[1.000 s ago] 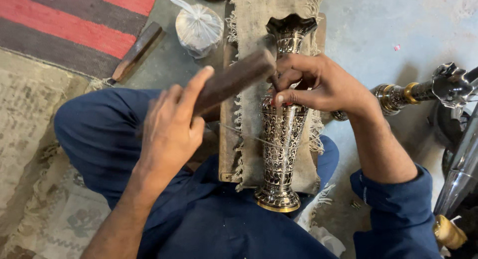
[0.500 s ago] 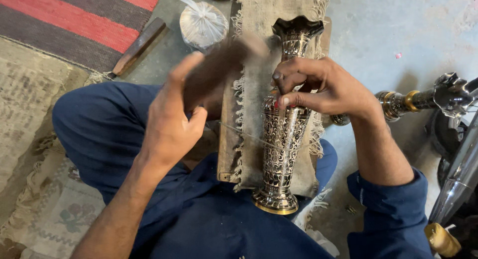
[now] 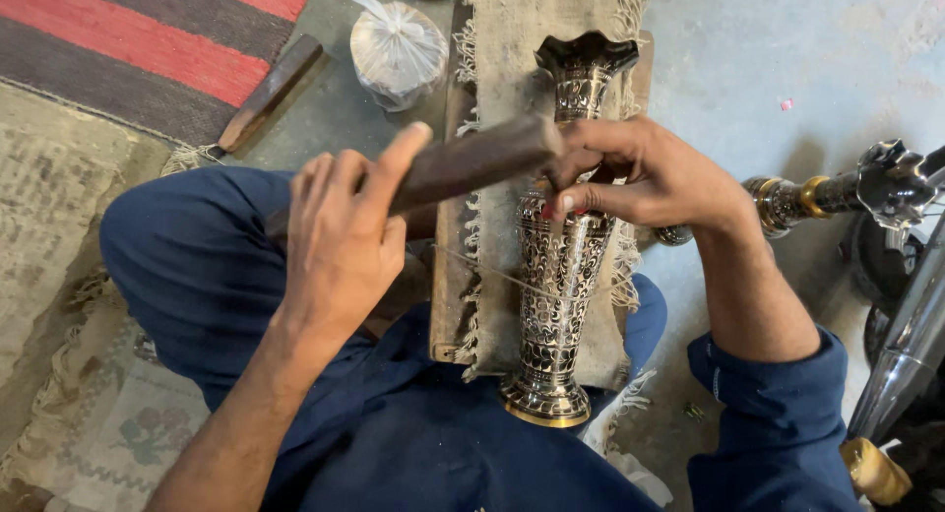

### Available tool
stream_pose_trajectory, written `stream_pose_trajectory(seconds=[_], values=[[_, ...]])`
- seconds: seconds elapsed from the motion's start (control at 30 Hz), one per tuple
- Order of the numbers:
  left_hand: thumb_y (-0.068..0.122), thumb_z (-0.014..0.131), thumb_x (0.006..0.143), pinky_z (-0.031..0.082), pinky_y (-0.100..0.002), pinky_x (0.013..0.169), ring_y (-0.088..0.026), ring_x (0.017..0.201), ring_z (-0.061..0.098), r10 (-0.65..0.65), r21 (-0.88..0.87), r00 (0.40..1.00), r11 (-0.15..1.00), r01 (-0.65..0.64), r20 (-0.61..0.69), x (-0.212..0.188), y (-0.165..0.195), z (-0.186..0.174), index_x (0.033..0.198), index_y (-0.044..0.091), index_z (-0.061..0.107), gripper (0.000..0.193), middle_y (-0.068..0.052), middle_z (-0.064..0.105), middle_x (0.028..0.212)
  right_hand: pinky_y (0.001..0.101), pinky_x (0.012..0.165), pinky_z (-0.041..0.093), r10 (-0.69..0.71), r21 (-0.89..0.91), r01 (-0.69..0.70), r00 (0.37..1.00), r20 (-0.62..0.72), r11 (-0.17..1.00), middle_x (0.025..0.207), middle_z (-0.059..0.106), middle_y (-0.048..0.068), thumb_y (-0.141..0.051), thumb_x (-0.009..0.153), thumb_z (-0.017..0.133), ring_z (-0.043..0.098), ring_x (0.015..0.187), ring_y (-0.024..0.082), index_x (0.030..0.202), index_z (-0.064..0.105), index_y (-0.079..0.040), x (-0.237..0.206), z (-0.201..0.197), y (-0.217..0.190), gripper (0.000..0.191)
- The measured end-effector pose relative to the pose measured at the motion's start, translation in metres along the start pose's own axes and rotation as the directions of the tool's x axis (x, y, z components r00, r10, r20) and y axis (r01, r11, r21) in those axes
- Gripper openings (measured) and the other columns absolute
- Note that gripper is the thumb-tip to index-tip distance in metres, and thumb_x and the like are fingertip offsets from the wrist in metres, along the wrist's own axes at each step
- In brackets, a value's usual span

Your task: The person sits on the floor with an ornate metal vase resting on a padded board on their lap. They hold a chisel against the vase's decorated surface and strike it with a wooden mallet, repositioning the chisel repeatedly to work the pattern along the vase body.

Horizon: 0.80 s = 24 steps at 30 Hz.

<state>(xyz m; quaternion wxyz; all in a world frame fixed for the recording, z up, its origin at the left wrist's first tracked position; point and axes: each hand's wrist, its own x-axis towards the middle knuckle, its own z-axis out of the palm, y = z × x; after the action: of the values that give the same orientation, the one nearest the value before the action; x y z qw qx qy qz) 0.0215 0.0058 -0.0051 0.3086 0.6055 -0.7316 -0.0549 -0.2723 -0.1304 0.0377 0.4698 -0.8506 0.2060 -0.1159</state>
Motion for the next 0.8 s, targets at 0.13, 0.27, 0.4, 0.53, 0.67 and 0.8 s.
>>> stream_pose_trajectory(seconds=[0.13, 0.27, 0.4, 0.53, 0.67, 0.8], values=[[-0.002, 0.066, 0.083, 0.051, -0.046, 0.095, -0.034, 0.108, 0.064, -0.157, -0.424, 0.987, 0.893, 0.15, 0.019, 0.0007, 0.0002, 0.0015, 0.152, 0.022, 0.041, 0.077, -0.011, 0.06, 0.114, 0.0315, 0.087, 0.06, -0.032, 0.019, 0.032, 0.999, 0.017, 0.999, 0.099, 0.078, 0.004, -0.011, 0.098, 0.072, 0.075, 0.095, 0.014, 0.128, 0.061, -0.003, 0.0, -0.0007, 0.0017, 0.033], [-0.006, 0.068, 0.086, 0.051, -0.047, 0.106, -0.039, 0.125, 0.059, -0.057, -0.358, 0.996, 0.933, 0.028, -0.07, 0.0004, -0.0013, 0.0005, 0.155, 0.02, 0.04, 0.078, -0.016, 0.057, 0.128, 0.0313, 0.085, 0.063, -0.049, 0.003, 0.049, 0.999, 0.02, 0.999, 0.102, 0.078, 0.005, -0.01, 0.097, 0.067, 0.076, 0.096, 0.015, 0.132, 0.059, -0.002, 0.0031, -0.0023, 0.0035, 0.037], [-0.006, 0.073, 0.077, 0.048, -0.052, 0.102, -0.042, 0.108, 0.062, -0.035, -0.002, 0.998, 0.999, 0.035, 0.052, 0.0015, -0.0035, 0.0001, 0.153, 0.019, 0.046, 0.085, -0.018, 0.06, 0.107, 0.0327, 0.083, 0.061, -0.022, 0.01, 0.022, 0.999, 0.042, 1.0, 0.098, 0.08, 0.005, -0.01, 0.099, 0.07, 0.077, 0.093, 0.017, 0.123, 0.063, -0.005, 0.0015, -0.0033, 0.0024, 0.026], [-0.006, 0.068, 0.084, 0.05, -0.046, 0.106, -0.041, 0.125, 0.058, -0.052, -0.376, 0.997, 0.926, 0.028, -0.054, 0.0037, -0.0044, 0.0005, 0.158, 0.017, 0.037, 0.083, -0.019, 0.057, 0.132, 0.0333, 0.087, 0.062, -0.057, 0.053, 0.054, 0.997, 0.056, 0.997, 0.1, 0.079, 0.005, -0.009, 0.1, 0.067, 0.077, 0.097, 0.018, 0.122, 0.063, -0.005, 0.0023, -0.0029, 0.0026, 0.023], [-0.006, 0.067, 0.086, 0.049, -0.046, 0.11, -0.041, 0.13, 0.058, -0.038, -0.37, 0.997, 0.929, 0.01, -0.068, 0.0053, -0.0035, 0.0008, 0.158, 0.016, 0.037, 0.081, -0.02, 0.056, 0.136, 0.0313, 0.085, 0.064, -0.052, 0.081, 0.048, 0.997, 0.053, 0.996, 0.101, 0.076, 0.005, -0.01, 0.101, 0.064, 0.078, 0.095, 0.015, 0.123, 0.062, -0.004, 0.0048, -0.003, 0.0015, 0.023], [-0.002, 0.067, 0.087, 0.046, -0.048, 0.106, -0.039, 0.118, 0.059, -0.252, -0.086, 0.914, 0.953, 0.292, 0.317, 0.0063, -0.0032, 0.0017, 0.161, 0.024, 0.04, 0.083, -0.021, 0.06, 0.119, 0.0318, 0.087, 0.06, -0.035, 0.06, 0.032, 0.998, 0.044, 0.998, 0.102, 0.075, 0.007, -0.007, 0.099, 0.06, 0.074, 0.097, 0.017, 0.127, 0.059, -0.002, 0.0065, -0.0041, -0.0037, 0.028]])
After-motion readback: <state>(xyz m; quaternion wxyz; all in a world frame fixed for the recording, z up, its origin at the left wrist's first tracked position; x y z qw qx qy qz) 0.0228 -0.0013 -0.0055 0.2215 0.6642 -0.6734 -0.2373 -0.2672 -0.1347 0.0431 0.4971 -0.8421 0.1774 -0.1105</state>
